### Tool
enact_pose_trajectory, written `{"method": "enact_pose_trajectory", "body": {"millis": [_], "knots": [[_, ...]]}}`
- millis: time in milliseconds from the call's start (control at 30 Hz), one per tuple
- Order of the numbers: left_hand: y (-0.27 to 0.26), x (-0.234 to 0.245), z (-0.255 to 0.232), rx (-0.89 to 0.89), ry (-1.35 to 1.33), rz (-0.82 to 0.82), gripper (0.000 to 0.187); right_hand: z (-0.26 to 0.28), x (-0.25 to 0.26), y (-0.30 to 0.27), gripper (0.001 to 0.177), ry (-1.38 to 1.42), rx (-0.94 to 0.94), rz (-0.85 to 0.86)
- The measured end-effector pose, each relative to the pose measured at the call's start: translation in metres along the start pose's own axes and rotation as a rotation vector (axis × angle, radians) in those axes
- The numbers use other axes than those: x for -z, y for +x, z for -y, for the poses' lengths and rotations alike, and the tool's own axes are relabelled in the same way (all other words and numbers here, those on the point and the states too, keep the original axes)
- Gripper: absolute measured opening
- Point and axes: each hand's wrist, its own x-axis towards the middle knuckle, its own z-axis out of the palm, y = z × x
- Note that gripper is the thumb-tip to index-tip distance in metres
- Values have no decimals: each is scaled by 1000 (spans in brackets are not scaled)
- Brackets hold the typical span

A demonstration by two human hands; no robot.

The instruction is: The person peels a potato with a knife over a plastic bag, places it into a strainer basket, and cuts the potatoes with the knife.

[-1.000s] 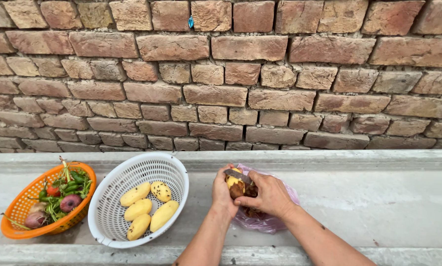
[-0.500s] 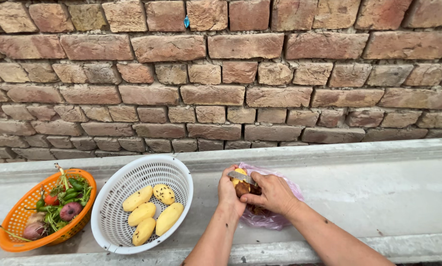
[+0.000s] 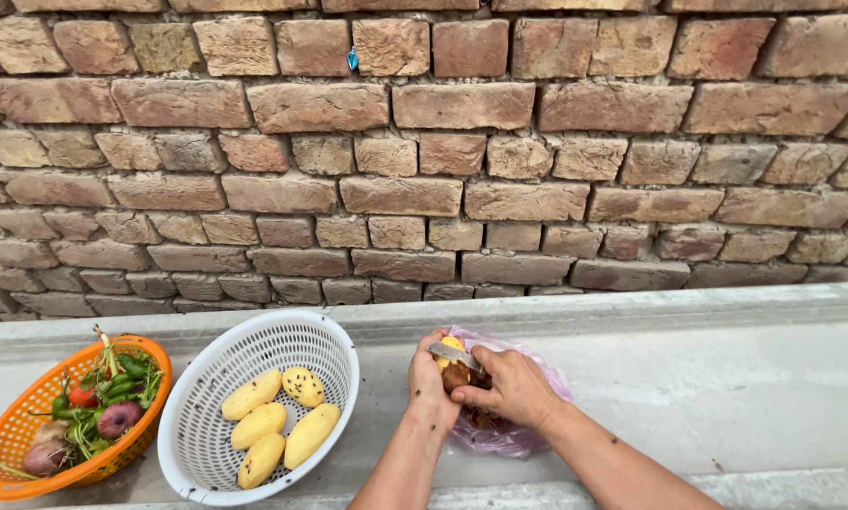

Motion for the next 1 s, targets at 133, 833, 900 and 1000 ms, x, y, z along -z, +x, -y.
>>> {"method": "enact_pose_trajectory", "body": {"millis": [133, 833, 900, 1000], "knots": [[0, 3, 1, -8, 17, 10, 19, -3, -3, -1, 77, 22, 23, 1], [-13, -8, -6, -39, 61, -45, 20, 0, -1, -1, 70, 108, 15, 36], [-10, -6, -5, -28, 31, 5, 19, 1, 0, -1, 68, 109, -5, 61], [-7, -3, -3, -74, 44, 11, 18, -1, 1, -1, 65, 128, 31, 61]]}}
